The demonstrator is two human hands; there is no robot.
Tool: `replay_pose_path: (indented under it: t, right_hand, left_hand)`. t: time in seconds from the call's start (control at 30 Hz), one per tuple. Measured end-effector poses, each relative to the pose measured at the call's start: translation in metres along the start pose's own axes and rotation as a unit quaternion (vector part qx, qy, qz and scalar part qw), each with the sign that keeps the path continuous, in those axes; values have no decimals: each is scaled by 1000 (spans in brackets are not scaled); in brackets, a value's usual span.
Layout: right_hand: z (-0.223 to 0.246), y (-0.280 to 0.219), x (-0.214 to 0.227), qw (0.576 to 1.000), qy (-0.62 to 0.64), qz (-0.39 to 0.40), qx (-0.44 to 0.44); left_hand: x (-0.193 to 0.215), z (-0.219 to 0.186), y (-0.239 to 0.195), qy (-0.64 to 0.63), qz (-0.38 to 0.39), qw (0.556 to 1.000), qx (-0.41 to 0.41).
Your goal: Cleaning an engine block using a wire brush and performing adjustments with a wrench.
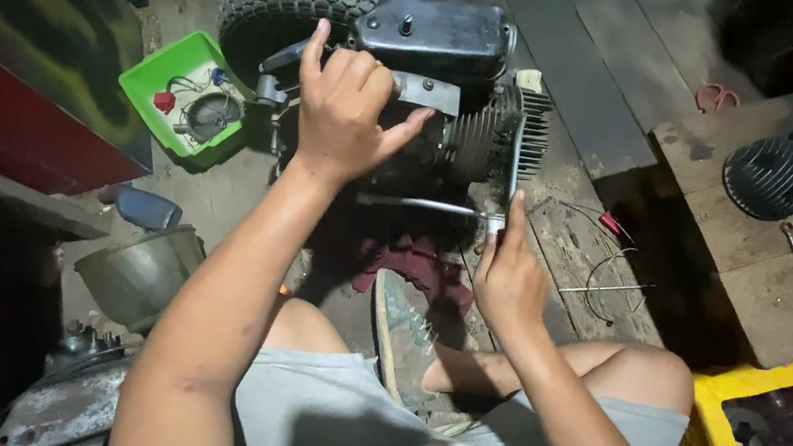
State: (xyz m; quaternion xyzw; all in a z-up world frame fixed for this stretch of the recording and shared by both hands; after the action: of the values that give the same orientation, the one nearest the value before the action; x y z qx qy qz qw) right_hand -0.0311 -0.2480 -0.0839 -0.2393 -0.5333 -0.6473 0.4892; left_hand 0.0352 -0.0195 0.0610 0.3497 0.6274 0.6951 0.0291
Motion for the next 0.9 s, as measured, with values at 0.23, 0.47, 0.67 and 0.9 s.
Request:
replay_pose_path:
  t: [0.23, 0.47, 0.67, 0.9]
  right_hand:
    - [5, 73, 6, 998, 42, -41, 23]
    - [10, 0, -1, 994, 89, 50, -34]
    - [4, 40, -1, 994, 105, 15, -30]
    - [13, 62, -13, 991, 112, -59, 43]
  left_hand:
    - [1, -1, -1, 24, 5, 1000, -4]
    - [-8, 8, -9, 13, -53, 998, -41]
    - [-2, 0, -5, 7, -21, 1000, -9]
    - [4, -3, 0, 22, 0, 1000, 17]
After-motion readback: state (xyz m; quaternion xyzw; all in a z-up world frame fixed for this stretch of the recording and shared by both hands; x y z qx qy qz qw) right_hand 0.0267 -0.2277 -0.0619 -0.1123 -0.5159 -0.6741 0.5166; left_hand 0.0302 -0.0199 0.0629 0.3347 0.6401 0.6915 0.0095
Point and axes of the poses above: each hand's wrist, its own y-axis towards the middle knuckle, its own x-axis out of the back of the hand, z = x × y, the point moved 7 cm from there along y, towards the middle knuckle, and after that the axes turned 6 degrees about -z, right-handed, at the moved point
